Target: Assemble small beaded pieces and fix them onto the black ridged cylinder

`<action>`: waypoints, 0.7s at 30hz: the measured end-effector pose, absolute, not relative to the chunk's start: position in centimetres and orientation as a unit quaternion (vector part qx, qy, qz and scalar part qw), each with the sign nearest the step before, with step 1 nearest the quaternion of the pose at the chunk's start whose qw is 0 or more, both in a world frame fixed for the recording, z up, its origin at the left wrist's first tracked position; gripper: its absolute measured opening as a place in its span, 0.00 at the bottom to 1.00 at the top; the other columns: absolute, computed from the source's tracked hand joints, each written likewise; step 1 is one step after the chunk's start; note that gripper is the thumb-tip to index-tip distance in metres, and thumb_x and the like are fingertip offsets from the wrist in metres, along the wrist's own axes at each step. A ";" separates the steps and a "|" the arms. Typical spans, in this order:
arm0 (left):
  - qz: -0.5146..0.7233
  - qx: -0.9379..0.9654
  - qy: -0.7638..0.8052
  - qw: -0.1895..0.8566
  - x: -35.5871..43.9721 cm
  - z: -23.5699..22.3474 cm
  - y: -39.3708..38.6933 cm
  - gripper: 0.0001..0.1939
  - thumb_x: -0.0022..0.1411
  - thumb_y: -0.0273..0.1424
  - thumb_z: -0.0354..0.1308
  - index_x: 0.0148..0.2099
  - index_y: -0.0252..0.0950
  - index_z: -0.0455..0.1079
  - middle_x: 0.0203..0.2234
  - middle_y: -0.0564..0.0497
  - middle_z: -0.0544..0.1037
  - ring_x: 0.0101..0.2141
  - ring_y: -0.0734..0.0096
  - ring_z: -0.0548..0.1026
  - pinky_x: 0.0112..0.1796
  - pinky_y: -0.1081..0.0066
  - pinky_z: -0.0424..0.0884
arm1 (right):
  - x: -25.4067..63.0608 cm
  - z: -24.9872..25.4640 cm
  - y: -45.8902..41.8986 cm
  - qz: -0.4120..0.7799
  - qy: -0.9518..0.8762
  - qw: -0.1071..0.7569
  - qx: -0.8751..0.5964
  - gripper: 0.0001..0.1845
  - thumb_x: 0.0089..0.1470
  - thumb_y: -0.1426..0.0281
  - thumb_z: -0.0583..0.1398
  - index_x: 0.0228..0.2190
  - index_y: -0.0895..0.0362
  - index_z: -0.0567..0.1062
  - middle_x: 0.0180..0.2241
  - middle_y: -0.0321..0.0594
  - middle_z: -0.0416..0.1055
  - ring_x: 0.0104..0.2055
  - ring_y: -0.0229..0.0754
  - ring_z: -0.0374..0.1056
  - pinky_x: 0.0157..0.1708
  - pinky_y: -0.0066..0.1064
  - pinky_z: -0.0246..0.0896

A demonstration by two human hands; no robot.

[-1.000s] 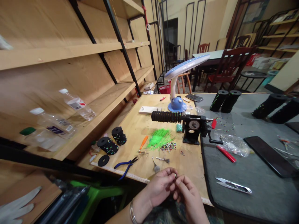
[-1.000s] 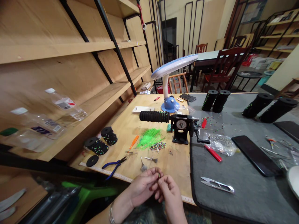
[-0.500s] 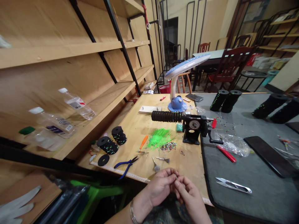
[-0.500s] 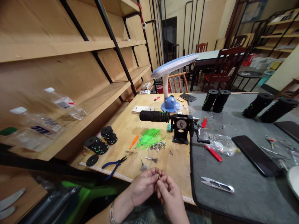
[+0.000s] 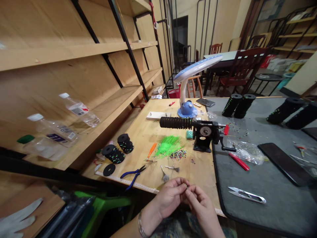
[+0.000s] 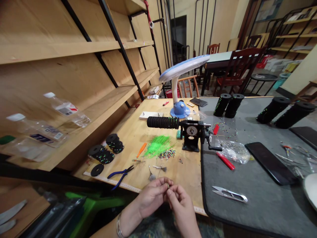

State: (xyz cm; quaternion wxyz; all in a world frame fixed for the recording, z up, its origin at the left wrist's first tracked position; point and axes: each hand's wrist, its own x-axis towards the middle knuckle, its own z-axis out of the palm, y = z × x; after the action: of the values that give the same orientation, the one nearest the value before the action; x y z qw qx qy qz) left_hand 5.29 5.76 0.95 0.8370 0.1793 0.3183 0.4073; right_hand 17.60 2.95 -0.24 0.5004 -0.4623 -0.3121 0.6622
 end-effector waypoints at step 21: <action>0.453 0.369 0.440 0.681 4.7 1.7 6.4 0.11 0.50 0.33 0.69 0.30 0.31 0.72 0.27 0.52 0.75 0.30 0.74 0.71 0.34 0.75 0.65 | 18.2 -0.6 4.1 0.669 -0.367 0.435 -0.477 0.30 0.40 0.41 0.63 0.23 0.56 0.66 0.12 0.22 0.51 0.15 0.29 0.42 0.15 0.23 0.37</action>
State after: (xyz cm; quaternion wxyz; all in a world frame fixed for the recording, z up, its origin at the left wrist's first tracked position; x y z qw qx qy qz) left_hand 4.73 6.42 1.72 0.6814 0.3691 0.4404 0.4534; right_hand 18.19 4.14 -0.60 0.4352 -0.4771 -0.3671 0.6695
